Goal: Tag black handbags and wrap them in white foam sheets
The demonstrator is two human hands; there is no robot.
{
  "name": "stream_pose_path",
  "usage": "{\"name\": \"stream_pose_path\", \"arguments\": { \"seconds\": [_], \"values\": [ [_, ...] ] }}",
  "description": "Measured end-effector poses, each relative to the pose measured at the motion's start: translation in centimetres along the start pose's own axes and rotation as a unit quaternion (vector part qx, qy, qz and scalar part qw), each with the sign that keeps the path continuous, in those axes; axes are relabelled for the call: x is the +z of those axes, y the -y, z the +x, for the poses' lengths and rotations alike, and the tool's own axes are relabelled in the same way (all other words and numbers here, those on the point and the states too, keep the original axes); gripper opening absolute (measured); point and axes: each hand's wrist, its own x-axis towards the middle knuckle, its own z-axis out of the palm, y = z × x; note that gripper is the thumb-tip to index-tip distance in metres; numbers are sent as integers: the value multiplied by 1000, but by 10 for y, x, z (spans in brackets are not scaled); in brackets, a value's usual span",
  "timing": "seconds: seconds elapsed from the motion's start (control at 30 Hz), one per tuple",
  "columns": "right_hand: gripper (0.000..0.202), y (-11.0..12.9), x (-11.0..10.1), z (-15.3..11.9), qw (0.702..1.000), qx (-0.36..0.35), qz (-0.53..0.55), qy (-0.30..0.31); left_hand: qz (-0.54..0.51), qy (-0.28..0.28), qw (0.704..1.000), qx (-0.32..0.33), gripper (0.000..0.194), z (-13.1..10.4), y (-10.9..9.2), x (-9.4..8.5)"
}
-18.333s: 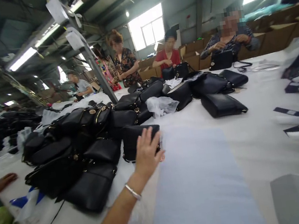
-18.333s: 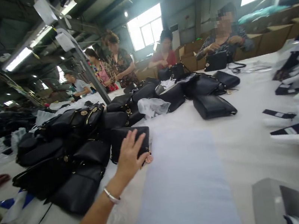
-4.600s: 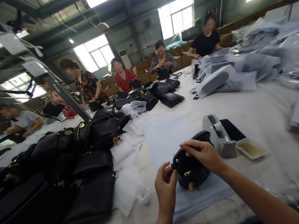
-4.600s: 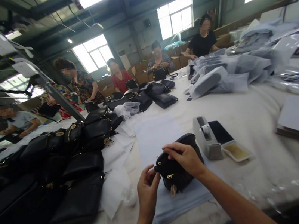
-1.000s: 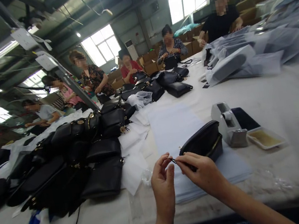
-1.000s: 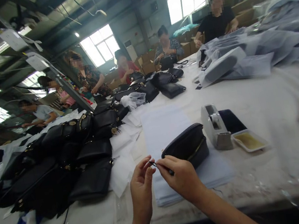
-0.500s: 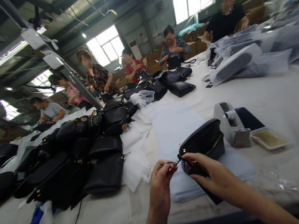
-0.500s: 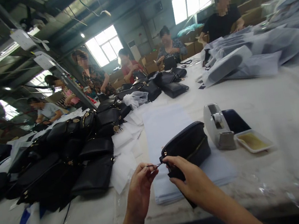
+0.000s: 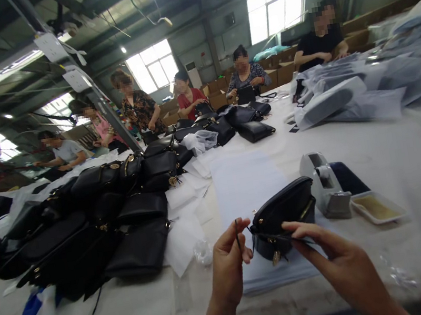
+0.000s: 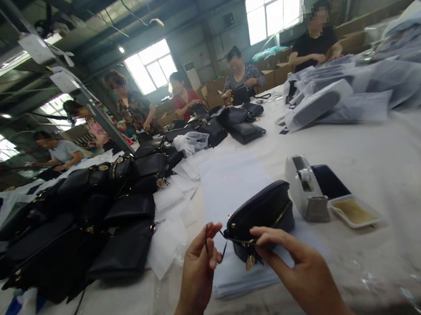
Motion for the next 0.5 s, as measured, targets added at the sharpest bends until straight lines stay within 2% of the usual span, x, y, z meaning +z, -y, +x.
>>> {"name": "stream_pose_path", "arguments": {
  "seconds": [0.07, 0.13, 0.3, 0.4, 0.5],
  "values": [
    [14, 6, 13, 6, 993, 9, 110, 31, 91, 11, 995, 49, 40, 0, -1, 2],
    [16, 9, 24, 14, 986, 4, 162, 48, 151, 5, 984, 91, 45, 0, -4, 2],
    [24, 8, 36, 34, 996, -49, 70, 25, 149, -75, 977, 132, 41, 3, -5, 4],
    [30, 14, 34, 40, 992, -87, 41, 78, 136, -109, 972, 159, 43, 4, -1, 13],
    [32, 25, 32, 42, 987, -88, 36, 132, 114, -153, 967, 169, 45, 5, 3, 22]
  ]
}}
